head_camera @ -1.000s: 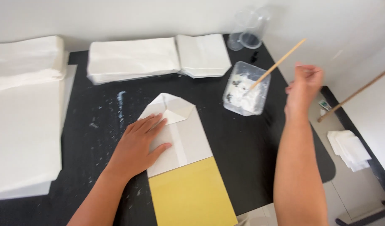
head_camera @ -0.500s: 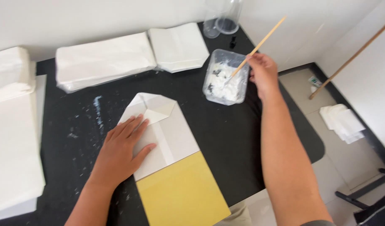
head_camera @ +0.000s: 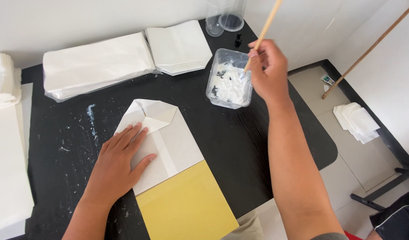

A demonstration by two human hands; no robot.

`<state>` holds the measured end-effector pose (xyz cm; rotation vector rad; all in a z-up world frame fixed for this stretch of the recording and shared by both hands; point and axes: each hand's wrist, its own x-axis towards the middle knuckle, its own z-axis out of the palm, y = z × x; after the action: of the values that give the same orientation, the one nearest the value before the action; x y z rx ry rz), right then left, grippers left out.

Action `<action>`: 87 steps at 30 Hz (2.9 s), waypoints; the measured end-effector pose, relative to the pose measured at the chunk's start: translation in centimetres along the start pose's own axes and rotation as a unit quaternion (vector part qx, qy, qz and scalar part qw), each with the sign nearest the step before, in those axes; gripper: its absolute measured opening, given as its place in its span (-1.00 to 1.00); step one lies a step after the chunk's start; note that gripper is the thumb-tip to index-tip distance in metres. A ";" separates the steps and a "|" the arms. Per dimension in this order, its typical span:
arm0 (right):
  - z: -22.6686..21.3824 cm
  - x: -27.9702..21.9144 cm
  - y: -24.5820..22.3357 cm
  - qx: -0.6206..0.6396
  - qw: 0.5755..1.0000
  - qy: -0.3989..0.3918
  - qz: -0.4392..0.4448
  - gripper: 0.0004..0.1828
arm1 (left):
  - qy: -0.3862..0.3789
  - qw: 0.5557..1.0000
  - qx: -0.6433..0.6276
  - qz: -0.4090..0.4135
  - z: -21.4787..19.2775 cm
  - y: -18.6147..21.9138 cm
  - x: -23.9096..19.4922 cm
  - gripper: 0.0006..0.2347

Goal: Manually assembling a paper bag by applying glue to flaps with a brush and folding them.

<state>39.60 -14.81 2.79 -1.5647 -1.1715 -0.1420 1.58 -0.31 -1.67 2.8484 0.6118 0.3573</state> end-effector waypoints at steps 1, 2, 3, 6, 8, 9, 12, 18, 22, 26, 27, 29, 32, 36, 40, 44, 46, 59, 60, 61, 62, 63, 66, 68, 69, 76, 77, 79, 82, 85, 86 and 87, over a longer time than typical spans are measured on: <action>-0.1 -0.1 -0.2 -0.002 1.000 0.002 0.002 -0.82 | -0.001 1.000 -0.001 0.003 0.1 0.0 0.0 -0.44; -0.1 -0.1 -0.3 -0.007 1.000 0.003 0.008 -0.81 | -0.005 1.000 0.001 0.001 0.1 -0.1 0.0 -0.43; -0.1 -0.1 -0.5 -0.011 1.000 0.003 0.015 -0.79 | -0.008 1.000 0.003 0.000 0.2 -0.1 0.0 -0.43; -0.5 0.0 -0.5 -0.010 0.999 0.038 0.001 -0.78 | -0.025 1.000 -0.005 -0.014 -0.1 0.0 0.2 -0.43; -0.3 0.0 -0.5 -0.007 0.999 0.045 -0.001 -0.79 | -0.019 1.000 -0.005 -0.010 0.0 0.1 0.1 -0.43; -0.3 0.1 -0.6 -0.005 0.999 0.053 -0.004 -0.78 | -0.011 1.000 -0.004 -0.005 -0.1 0.1 0.1 -0.43; 0.1 -0.1 0.2 -0.021 0.999 0.014 0.035 -0.77 | -0.025 1.000 -0.005 -0.013 -0.1 0.1 0.1 -0.43; 0.7 -0.1 -1.0 0.054 0.995 0.071 0.037 -0.81 | -0.012 1.000 -0.003 -0.006 0.0 0.1 0.1 -0.43; 2.0 -0.3 -0.5 0.047 0.998 0.004 0.032 -0.85 | -0.019 1.000 -0.007 -0.011 -0.1 0.1 0.1 -0.43; 1.5 -0.4 -1.0 0.029 0.999 0.000 0.031 -0.88 | -0.021 1.000 -0.010 -0.014 -0.1 0.1 0.1 -0.43; 1.3 -0.3 -1.2 0.029 0.999 0.018 0.015 -0.88 | -0.019 1.000 -0.010 -0.013 0.0 0.1 0.1 -0.44; 1.4 -0.3 -0.9 0.028 0.999 0.019 0.012 -0.88 | -0.018 1.000 -0.010 -0.015 0.0 0.1 0.0 -0.44; 1.7 -0.4 -1.1 0.022 0.999 0.001 0.031 -0.87 | -0.019 1.000 -0.009 -0.013 -0.1 0.1 0.1 -0.43; 1.6 -0.4 -0.7 0.030 0.999 0.029 0.010 -0.78 | -0.008 1.000 -0.007 -0.001 0.0 0.0 0.0 -0.43; 1.5 -0.4 -1.4 0.038 0.998 0.044 0.006 -0.78 | -0.014 1.000 -0.008 -0.011 0.0 0.2 0.0 -0.43; 1.5 -0.4 -1.1 0.024 0.999 0.003 0.043 -0.78 | -0.027 0.999 -0.013 -0.017 -0.1 0.1 0.1 -0.43; 1.3 -0.4 -1.3 0.030 0.999 0.018 0.038 -0.76 | -0.034 0.999 -0.015 -0.021 -0.1 0.1 0.1 -0.42; 1.4 -0.7 -0.4 0.034 0.999 0.030 -0.025 -0.74 | -0.015 1.000 -0.021 -0.016 -0.3 0.4 0.1 -0.38; 1.5 -0.7 -0.6 0.042 0.999 0.011 -0.030 -0.74 | -0.022 0.999 -0.032 -0.022 -0.5 0.5 0.2 -0.37; 1.6 -0.7 -0.6 0.042 0.999 0.012 -0.030 -0.74 | -0.022 0.999 -0.031 -0.022 -0.5 0.5 0.2 -0.37; 1.7 -0.8 -0.7 0.036 0.999 -0.020 -0.025 -0.79 | -0.025 0.999 -0.035 -0.025 -0.5 0.5 0.2 -0.36; 1.8 -0.9 -0.7 0.030 0.998 -0.052 -0.019 -0.83 | -0.028 0.998 -0.038 -0.028 -0.5 0.5 0.3 -0.36; 1.6 -0.8 -0.6 0.019 0.999 -0.018 -0.038 -0.77 | -0.010 0.999 -0.033 -0.016 -0.3 0.4 0.2 -0.40; 1.6 -0.8 -0.7 0.030 0.999 -0.006 -0.034 -0.78 | -0.007 0.999 -0.044 -0.022 -0.5 0.6 0.2 -0.44; 1.6 -0.8 -0.7 0.041 0.999 0.007 -0.028 -0.78 | -0.005 0.998 -0.053 -0.027 -0.7 0.7 0.2 -0.48; 1.6 -0.8 -0.6 0.012 1.000 -0.008 -0.006 -0.84 | -0.021 0.992 -0.092 -0.084 -0.9 0.7 0.6 -0.52; 1.5 -0.7 -0.5 0.024 0.999 0.028 -0.016 -0.83 | -0.008 0.992 -0.071 -0.103 -0.8 0.6 0.7 -0.49; 1.4 -0.7 -0.5 0.039 0.997 0.063 -0.025 -0.82 | 0.004 0.991 -0.050 -0.123 -0.7 0.3 0.8 -0.47; 1.5 -0.7 -0.7 0.026 0.998 0.060 -0.008 -0.88 | -0.004 0.981 -0.053 -0.186 -0.7 0.1 1.0 -0.35; 1.6 -0.8 -0.6 0.013 0.998 0.009 0.068 -0.80 | -0.012 0.978 -0.057 -0.199 -0.7 0.0 1.1 -0.35; 1.6 -0.7 -0.4 0.011 0.998 0.034 0.051 -0.81 | -0.005 0.980 -0.055 -0.193 -0.6 0.0 1.0 -0.36; 1.5 -0.7 -0.1 0.008 0.998 0.059 0.033 -0.81 | 0.003 0.981 -0.054 -0.187 -0.5 0.0 0.9 -0.37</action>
<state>38.40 -14.03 1.85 -1.5570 -1.0259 -0.1788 2.24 0.12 -1.04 2.5561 1.0714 0.3218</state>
